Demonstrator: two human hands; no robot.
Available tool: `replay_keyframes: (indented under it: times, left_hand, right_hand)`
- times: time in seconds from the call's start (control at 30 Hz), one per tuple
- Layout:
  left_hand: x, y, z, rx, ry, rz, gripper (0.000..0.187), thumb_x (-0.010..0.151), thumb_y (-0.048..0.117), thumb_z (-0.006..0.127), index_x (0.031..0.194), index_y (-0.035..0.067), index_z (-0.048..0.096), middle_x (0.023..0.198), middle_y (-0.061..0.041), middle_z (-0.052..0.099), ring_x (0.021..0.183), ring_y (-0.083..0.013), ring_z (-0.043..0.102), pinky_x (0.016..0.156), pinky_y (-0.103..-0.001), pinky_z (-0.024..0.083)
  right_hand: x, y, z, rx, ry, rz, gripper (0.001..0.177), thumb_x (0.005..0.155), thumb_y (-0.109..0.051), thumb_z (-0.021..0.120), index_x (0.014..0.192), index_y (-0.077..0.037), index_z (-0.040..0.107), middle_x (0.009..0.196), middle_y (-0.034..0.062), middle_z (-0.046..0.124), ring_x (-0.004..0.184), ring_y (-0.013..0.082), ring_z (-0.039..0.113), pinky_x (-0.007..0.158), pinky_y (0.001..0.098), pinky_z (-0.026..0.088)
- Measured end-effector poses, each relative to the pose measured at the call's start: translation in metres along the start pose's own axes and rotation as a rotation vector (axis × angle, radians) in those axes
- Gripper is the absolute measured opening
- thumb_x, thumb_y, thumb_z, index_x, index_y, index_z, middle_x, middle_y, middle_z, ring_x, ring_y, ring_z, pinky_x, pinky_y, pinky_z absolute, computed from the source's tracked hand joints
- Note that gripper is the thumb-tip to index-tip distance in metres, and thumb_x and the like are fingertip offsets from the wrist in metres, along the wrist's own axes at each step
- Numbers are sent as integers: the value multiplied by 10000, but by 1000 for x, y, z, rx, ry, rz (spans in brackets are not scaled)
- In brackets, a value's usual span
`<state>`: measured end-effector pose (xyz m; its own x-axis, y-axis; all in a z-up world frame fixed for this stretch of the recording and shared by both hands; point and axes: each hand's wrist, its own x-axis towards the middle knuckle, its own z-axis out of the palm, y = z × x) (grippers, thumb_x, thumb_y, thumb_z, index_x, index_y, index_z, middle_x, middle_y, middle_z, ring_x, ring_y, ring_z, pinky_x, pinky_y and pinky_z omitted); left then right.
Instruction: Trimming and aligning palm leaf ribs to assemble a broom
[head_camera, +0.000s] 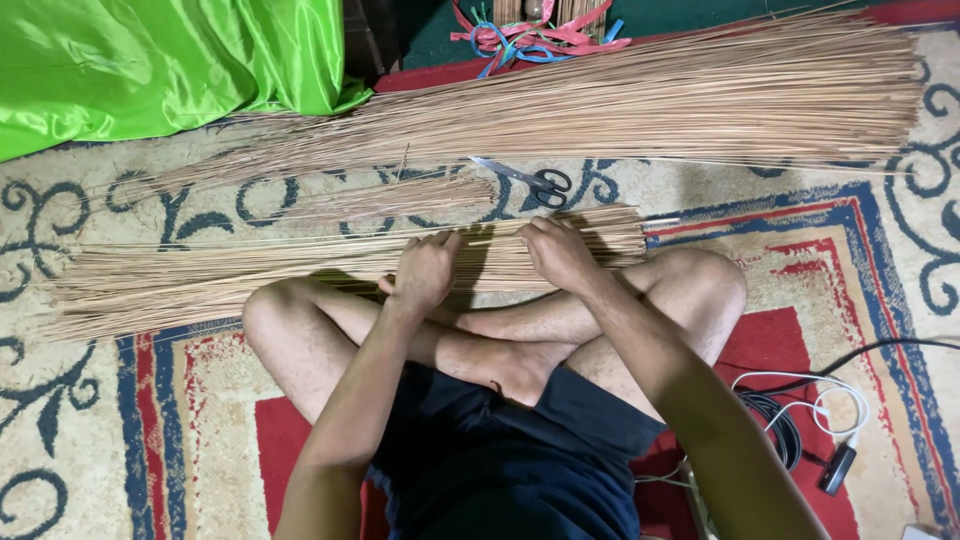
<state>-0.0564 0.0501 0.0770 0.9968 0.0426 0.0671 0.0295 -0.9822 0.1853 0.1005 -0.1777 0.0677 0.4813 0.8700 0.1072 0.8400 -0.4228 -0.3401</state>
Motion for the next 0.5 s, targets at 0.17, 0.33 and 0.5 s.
replay_keyframes:
  times: [0.17, 0.33, 0.5]
  left_hand:
    - [-21, -31, 14, 25, -3, -87, 248, 869, 69, 589, 1092, 155, 655, 1048, -55, 689, 993, -279, 708, 875, -411, 501]
    - [-25, -37, 28, -24, 47, -113, 264, 838, 50, 609, 1068, 168, 666, 1032, -59, 674, 1008, -288, 674, 866, -414, 501]
    - [-22, -42, 55, -68, 29, -169, 253, 880, 53, 600, 1073, 173, 711, 1115, -38, 564, 1011, -268, 675, 835, -363, 523]
  right_hand:
    - [-16, 20, 11, -89, 45, 49, 145, 953, -169, 586, 1032, -134, 703, 915, 61, 618, 958, 296, 644, 805, 400, 486]
    - [-15, 26, 28, -74, 89, 96, 127, 944, -162, 597, 1027, -149, 692, 900, 41, 607, 961, 273, 628, 805, 392, 488]
    - [-19, 35, 40, -77, 85, 188, 111, 923, -161, 626, 1028, -158, 663, 897, 48, 616, 952, 282, 628, 809, 404, 493]
